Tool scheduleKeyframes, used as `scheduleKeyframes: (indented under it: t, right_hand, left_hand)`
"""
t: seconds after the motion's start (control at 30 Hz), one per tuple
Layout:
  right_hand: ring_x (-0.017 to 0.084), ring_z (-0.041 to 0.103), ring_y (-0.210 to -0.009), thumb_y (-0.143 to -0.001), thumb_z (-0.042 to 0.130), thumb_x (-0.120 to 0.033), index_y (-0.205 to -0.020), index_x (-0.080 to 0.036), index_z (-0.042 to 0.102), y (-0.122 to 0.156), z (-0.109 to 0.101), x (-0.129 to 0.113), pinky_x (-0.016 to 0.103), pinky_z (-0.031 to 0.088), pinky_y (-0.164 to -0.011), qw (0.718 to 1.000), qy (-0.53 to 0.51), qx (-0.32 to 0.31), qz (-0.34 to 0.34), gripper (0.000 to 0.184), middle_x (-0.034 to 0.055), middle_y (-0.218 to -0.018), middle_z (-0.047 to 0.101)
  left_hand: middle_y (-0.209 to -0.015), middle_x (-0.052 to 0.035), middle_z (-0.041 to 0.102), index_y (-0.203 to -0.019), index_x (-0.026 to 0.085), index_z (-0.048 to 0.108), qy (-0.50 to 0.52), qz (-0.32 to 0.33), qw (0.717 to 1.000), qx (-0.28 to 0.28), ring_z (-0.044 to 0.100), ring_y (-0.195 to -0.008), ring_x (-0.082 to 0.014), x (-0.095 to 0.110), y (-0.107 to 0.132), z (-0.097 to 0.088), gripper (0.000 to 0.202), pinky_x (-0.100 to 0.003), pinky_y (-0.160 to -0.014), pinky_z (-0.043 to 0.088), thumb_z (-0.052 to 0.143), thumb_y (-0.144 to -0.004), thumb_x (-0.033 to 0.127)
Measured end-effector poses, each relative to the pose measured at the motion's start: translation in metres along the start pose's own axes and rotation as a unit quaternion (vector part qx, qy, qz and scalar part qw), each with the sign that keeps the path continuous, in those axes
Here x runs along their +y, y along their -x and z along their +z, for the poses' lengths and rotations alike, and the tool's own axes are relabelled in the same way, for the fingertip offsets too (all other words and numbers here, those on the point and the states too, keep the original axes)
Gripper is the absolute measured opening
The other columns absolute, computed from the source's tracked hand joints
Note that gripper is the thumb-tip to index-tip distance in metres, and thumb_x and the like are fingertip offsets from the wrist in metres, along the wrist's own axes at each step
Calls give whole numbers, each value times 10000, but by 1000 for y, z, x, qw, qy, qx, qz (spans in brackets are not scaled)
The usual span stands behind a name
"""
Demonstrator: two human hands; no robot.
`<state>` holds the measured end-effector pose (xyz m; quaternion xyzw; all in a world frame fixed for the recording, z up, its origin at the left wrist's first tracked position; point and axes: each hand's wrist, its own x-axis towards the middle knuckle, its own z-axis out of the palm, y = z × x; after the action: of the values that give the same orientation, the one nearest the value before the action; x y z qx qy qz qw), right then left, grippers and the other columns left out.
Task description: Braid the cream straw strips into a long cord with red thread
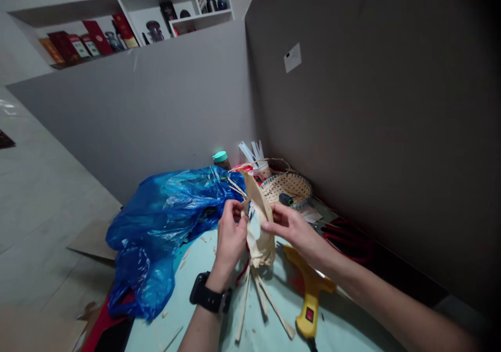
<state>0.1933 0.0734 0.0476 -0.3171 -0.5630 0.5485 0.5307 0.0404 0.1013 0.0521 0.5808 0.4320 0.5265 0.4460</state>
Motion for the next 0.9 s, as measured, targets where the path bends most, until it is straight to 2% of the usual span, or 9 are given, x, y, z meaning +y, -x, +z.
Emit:
scheduleKeyframes:
  t: [0.1, 0.17, 0.3, 0.43, 0.53, 0.6, 0.67, 0.77, 0.9]
  right_hand:
    - [186, 581, -894, -827, 577, -294, -1018, -169, 610, -1, -5, 2, 298, 439, -811, 999, -43, 12, 12, 231, 43, -983, 649]
    - [173, 567, -815, -850, 556, -354, -971, -173, 613, -3, -9, 7, 291, 436, -760, 997, -55, 42, 21, 225, 31, -910, 642]
    - [122, 447, -593, -829, 553, -332, -755, -182, 557, -7, -18, 8, 244, 362, -572, 990, -86, 112, 14, 167, -22, -662, 528]
    - [103, 350, -509, -740, 557, -204, -647, -195, 482, -12, -30, -4, 241, 304, -484, 974, -129, 188, -3, 120, -37, -570, 430]
    - [100, 319, -462, -738, 575, -232, -650, -211, 455, -16, -41, -12, 239, 303, -422, 958, -167, 232, 19, 150, -36, -533, 393]
    - [111, 366, -465, -763, 580, -275, -690, -213, 492, -18, -45, -14, 246, 352, -417, 952, -173, 249, 40, 130, -20, -541, 434]
    - [136, 448, -504, -771, 587, -284, -744, -198, 555, -17, -44, -14, 270, 421, -458, 950, -173, 253, 63, 96, 13, -585, 521]
    - [171, 541, -581, -770, 618, -311, -780, -175, 615, -12, -35, -11, 296, 469, -526, 963, -153, 203, 91, 136, 49, -675, 624]
    - [175, 604, -660, -727, 690, -334, -856, -159, 651, -5, -21, -8, 285, 486, -605, 976, -148, 113, 113, 221, 49, -778, 677]
  left_hand:
    - [-728, 25, 506, -933, 199, 498, 88, -59, 993, -53, 505, -615, -101, 7, 1, -2, 253, -233, -619, 417, 651, -737, 247]
    - [-677, 30, 474, -961, 155, 533, 131, -100, 981, -105, 415, -492, -55, 12, 2, -2, 290, -198, -515, 374, 659, -748, 307]
    - [-563, 56, 394, -784, 73, 604, 168, -145, 962, -157, 207, -391, 12, 19, 0, -7, 268, -150, -396, 200, 688, -759, 326]
    - [-550, 42, 437, -723, 81, 586, 202, -126, 968, -80, 217, -370, 15, 23, -9, -35, 171, -130, -361, 158, 664, -777, 224]
    - [-541, 60, 401, -737, 97, 553, 239, -88, 967, 17, 224, -361, 8, 27, -15, -68, 62, -124, -348, 179, 551, -797, 84]
    - [-525, 81, 339, -733, 123, 508, 264, -58, 960, 77, 217, -354, 2, 30, -16, -86, 120, -116, -347, 201, 469, -828, 61]
    - [-538, 74, 341, -731, 140, 475, 280, -48, 953, 108, 258, -368, -6, 33, -16, -92, 137, -112, -357, 241, 444, -862, 117]
    - [-592, 44, 415, -811, 132, 511, 281, -72, 953, 88, 338, -414, -23, 36, -13, -75, 140, -121, -357, 268, 528, -856, 264]
    - [-566, 71, 403, -838, 113, 551, 249, -140, 958, -5, 262, -390, 2, 29, -5, -27, 271, -114, -319, 117, 752, -666, 176]
